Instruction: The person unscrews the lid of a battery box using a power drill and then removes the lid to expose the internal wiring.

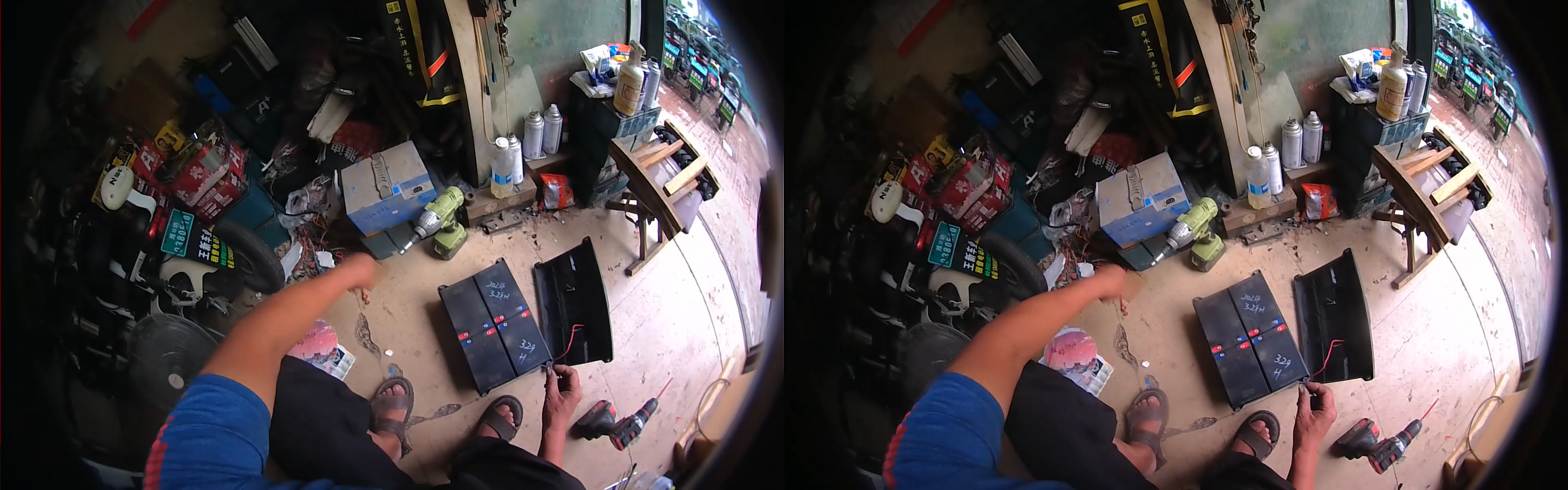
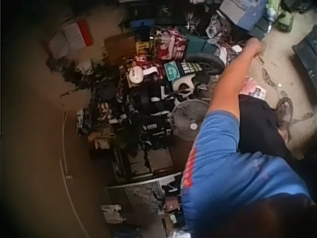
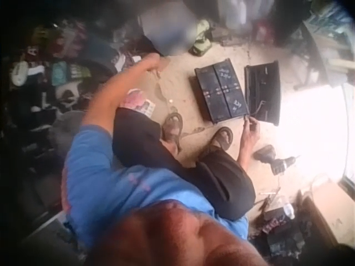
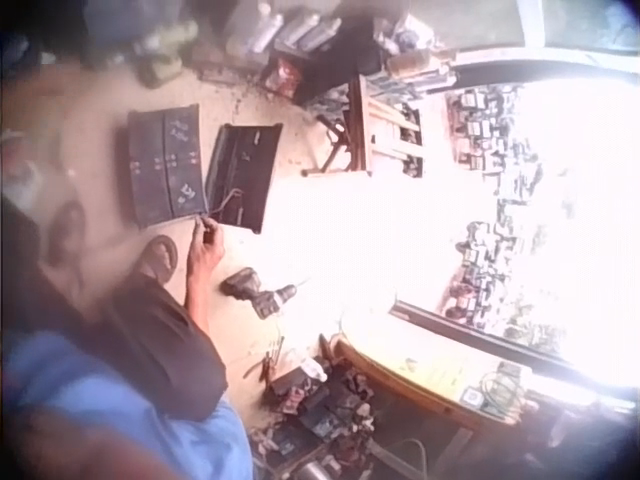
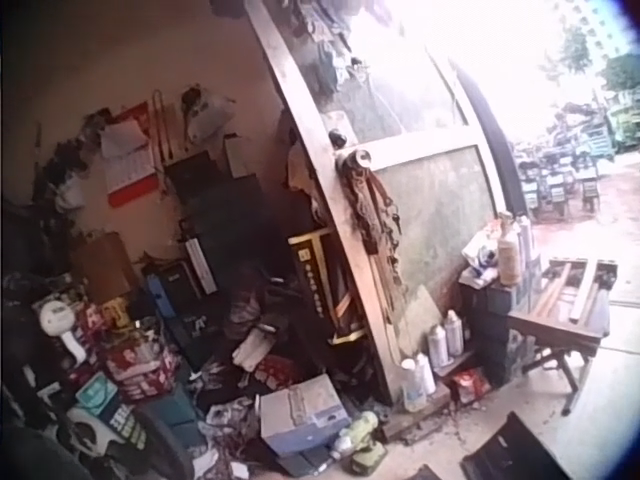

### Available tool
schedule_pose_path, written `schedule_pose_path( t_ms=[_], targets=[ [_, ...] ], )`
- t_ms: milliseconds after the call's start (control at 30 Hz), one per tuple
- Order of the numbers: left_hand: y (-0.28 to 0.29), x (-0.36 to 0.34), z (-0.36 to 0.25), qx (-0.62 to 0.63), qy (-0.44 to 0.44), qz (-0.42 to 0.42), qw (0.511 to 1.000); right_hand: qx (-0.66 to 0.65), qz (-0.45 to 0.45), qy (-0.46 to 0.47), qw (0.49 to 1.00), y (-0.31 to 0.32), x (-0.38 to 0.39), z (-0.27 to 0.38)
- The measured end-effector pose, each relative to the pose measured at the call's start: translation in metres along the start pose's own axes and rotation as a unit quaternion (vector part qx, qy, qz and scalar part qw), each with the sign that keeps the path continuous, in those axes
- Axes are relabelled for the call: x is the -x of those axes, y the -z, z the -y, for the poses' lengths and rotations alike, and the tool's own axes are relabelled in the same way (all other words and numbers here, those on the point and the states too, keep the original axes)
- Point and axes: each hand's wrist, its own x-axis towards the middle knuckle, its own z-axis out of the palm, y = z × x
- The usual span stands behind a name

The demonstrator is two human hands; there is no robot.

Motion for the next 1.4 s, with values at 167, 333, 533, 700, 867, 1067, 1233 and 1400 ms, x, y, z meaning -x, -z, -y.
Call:
schedule_pose_path(
  t_ms=[167, 333, 533, 700, 867, 1067, 1233, 1400],
  targets=[
    [0.063, 0.063, 0.005, 0.128, 0.159, -0.041, 0.978, 0.090, -0.039, 0.054, 0.994, 0.035, 0.005, 0.000],
    [0.038, 0.043, -0.059, 0.103, -0.038, 0.127, 0.986, 0.317, -0.122, 0.217, 0.915, 0.057, -0.010, 0.031],
    [0.060, 0.067, -0.110, 0.155, -0.168, 0.059, 0.972, 0.279, -0.250, 0.173, 0.911, 0.055, -0.051, 0.056],
    [0.082, 0.060, -0.135, 0.172, -0.191, 0.080, 0.963, 0.316, -0.159, -0.060, 0.934, 0.104, -0.098, -0.010],
    [0.094, 0.074, -0.136, 0.180, -0.180, 0.061, 0.965, 0.112, -0.111, -0.115, 0.981, 0.111, -0.107, -0.015],
    [0.153, 0.104, -0.150, 0.185, -0.222, -0.022, 0.957, 0.272, -0.206, 0.098, 0.935, 0.101, -0.076, 0.054],
    [0.246, 0.155, -0.196, 0.406, -0.293, -0.087, 0.861, 0.393, -0.209, 0.352, 0.823, 0.083, -0.024, 0.136],
    [0.291, 0.218, -0.235, 0.326, -0.348, -0.367, 0.799, 0.382, -0.191, 0.449, 0.784, 0.079, 0.010, 0.185]
  ],
)
